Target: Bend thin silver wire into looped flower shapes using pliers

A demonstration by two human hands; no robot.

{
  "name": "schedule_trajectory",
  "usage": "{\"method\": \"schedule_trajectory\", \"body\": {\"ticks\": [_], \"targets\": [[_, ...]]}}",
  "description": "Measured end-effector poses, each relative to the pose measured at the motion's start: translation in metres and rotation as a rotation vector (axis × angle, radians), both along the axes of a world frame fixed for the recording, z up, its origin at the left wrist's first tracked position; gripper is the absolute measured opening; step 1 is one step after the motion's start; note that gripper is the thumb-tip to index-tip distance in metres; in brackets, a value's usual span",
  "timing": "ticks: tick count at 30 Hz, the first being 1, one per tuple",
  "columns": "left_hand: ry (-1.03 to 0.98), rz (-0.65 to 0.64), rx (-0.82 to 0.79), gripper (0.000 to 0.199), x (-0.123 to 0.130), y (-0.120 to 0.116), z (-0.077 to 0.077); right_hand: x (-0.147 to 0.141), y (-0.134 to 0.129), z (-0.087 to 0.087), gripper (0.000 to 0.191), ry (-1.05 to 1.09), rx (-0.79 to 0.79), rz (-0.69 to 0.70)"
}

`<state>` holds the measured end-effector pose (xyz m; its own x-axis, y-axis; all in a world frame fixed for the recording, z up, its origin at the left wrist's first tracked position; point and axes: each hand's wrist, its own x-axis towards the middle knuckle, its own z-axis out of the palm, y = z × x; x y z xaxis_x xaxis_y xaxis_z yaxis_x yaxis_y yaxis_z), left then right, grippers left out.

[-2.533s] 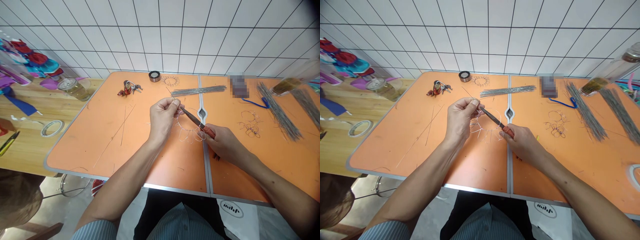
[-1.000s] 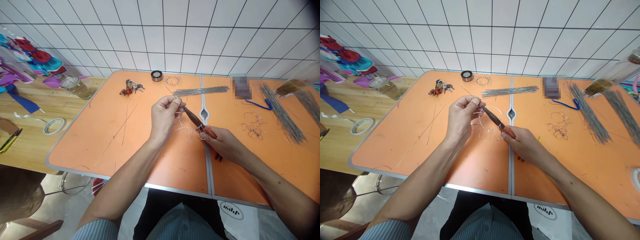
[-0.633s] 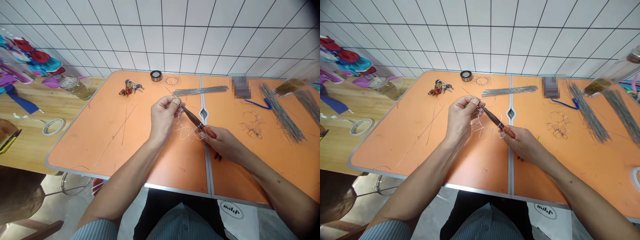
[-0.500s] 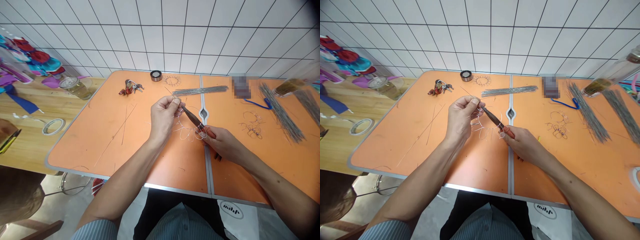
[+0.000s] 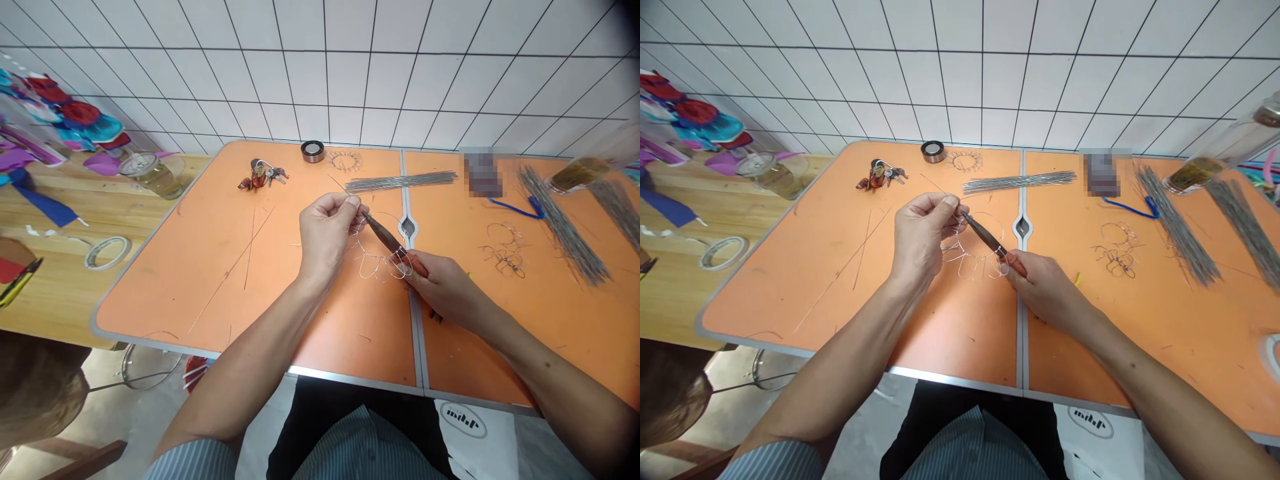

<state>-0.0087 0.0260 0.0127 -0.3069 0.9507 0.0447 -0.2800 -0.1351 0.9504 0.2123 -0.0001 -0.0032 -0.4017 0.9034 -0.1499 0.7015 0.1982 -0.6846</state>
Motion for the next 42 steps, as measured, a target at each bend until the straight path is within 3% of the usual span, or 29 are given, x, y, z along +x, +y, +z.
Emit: {"method": "schedule_trajectory", "body": {"ticks": [8, 17, 42], "targets": [[0.022, 0.014, -0.005, 0.019, -0.0012, 0.0014, -0.0027, -0.0055, -0.0043, 0.0074, 0.046, 0.014, -0.033, -0.051], [0.004, 0.016, 0.009, 0.015, -0.0012, 0.0013, -0.0020, -0.0025, -0.0001, -0.0013, 0.049, 0.005, 0.067, -0.001], [0.012, 0.008, 0.006, 0.020, -0.0016, 0.0015, -0.0031, -0.0017, -0.0021, -0.0014, 0.047, 0.123, -0.118, -0.003]]}}
